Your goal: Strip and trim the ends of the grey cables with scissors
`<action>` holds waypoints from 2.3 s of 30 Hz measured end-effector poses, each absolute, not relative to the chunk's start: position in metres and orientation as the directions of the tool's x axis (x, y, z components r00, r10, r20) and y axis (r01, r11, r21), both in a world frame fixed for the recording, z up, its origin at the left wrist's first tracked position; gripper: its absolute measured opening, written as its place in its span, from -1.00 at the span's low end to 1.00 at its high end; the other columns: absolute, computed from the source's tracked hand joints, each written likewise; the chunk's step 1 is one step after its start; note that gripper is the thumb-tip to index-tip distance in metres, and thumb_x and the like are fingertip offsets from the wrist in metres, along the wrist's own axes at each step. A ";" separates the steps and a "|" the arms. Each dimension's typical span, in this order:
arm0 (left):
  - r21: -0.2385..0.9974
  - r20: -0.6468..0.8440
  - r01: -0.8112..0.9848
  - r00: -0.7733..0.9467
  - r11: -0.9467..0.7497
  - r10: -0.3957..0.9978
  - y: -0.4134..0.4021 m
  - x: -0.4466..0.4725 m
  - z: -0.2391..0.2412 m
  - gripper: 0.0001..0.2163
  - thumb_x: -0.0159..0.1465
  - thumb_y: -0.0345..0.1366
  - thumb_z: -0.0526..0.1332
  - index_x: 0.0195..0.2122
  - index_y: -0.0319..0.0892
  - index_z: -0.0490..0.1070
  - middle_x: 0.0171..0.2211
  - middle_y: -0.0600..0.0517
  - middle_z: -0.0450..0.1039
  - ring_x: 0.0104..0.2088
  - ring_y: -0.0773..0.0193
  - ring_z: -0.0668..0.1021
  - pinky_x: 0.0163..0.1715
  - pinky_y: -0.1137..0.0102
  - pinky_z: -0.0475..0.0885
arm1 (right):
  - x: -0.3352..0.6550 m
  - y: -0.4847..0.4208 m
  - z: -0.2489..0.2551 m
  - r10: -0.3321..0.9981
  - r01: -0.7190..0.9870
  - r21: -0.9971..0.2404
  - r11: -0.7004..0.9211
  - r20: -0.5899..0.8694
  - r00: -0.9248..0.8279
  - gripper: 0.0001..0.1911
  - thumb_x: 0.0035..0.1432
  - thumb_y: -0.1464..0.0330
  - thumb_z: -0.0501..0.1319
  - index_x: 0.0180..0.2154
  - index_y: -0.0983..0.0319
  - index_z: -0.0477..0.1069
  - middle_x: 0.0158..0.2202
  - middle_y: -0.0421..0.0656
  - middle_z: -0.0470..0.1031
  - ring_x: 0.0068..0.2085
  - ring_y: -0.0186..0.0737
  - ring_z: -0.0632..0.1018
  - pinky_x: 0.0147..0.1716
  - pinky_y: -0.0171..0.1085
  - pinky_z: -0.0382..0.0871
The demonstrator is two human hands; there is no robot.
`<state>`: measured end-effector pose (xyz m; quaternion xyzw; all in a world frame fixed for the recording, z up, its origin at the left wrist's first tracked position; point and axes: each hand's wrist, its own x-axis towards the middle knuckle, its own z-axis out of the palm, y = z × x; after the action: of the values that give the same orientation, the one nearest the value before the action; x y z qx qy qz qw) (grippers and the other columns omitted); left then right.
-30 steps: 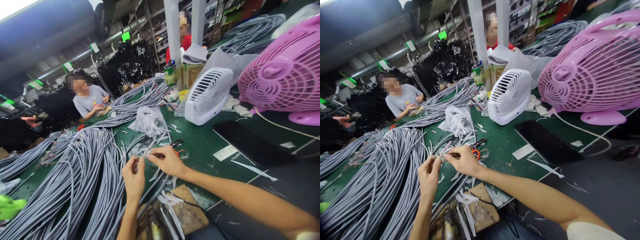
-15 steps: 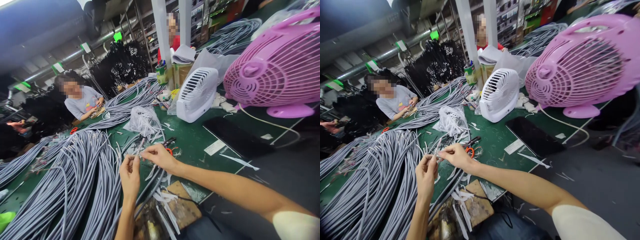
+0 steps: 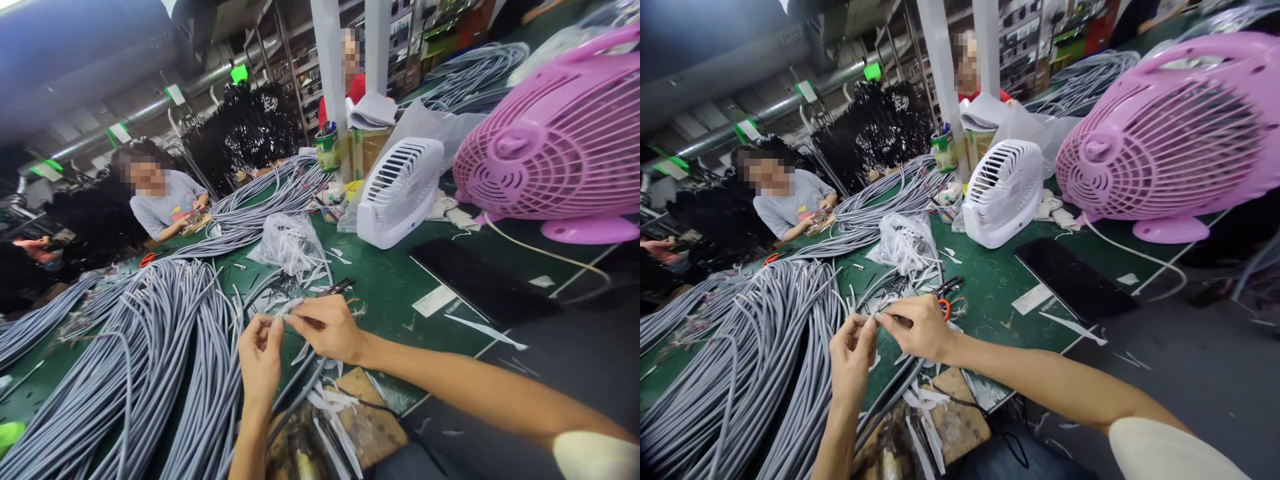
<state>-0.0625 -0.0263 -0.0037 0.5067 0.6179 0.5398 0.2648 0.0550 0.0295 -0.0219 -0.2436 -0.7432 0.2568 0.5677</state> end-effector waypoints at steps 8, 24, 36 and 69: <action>0.840 0.408 0.520 -0.416 -0.156 0.813 -0.032 -0.060 -0.001 -0.80 0.10 -0.21 0.19 -0.57 -0.19 0.28 -0.67 0.15 0.22 -0.66 0.44 0.29 -0.66 0.55 0.18 | 0.052 0.027 -0.017 0.700 0.055 -0.722 0.690 0.646 -0.303 -0.65 0.17 0.34 0.06 -0.59 0.32 0.42 -0.70 -0.21 0.34 -0.67 -0.43 0.24 -0.70 -0.42 0.07; 0.848 0.414 0.507 -0.451 -0.155 0.790 -0.032 -0.061 0.000 -0.78 0.10 -0.21 0.19 -0.59 -0.21 0.26 -0.69 0.15 0.23 -0.68 0.44 0.30 -0.68 0.57 0.21 | 0.055 0.025 -0.018 0.523 0.231 -0.475 0.849 0.816 -0.245 -0.75 0.16 0.43 0.09 -0.53 0.30 0.41 -0.63 -0.19 0.43 -0.63 -0.40 0.38 -0.60 -0.40 0.20; 0.768 0.499 0.619 -0.418 -0.165 0.759 -0.033 -0.060 -0.004 -0.80 0.13 -0.23 0.18 -0.57 -0.20 0.28 -0.70 0.14 0.26 -0.68 0.43 0.33 -0.67 0.57 0.25 | 0.061 0.028 -0.018 0.473 0.310 -0.396 0.865 0.849 -0.235 -0.74 0.17 0.40 0.10 -0.54 0.30 0.42 -0.68 -0.25 0.34 -0.67 -0.44 0.29 -0.60 -0.40 0.14; 0.995 0.034 0.097 -0.375 0.003 0.927 -0.023 -0.062 -0.008 -0.70 0.02 -0.09 0.24 -0.49 -0.29 0.46 -0.72 0.20 0.03 -0.70 0.51 0.06 -0.73 0.55 -0.04 | 0.062 0.035 -0.007 0.698 0.090 -0.695 0.713 0.695 -0.171 -0.67 0.17 0.34 0.07 -0.59 0.31 0.38 -0.69 -0.23 0.32 -0.67 -0.45 0.26 -0.69 -0.44 0.11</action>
<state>-0.0621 -0.0227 -0.0076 0.4223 0.6059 0.5659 0.3665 0.0616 0.0346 -0.0066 -0.2742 -0.7194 0.2610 0.5824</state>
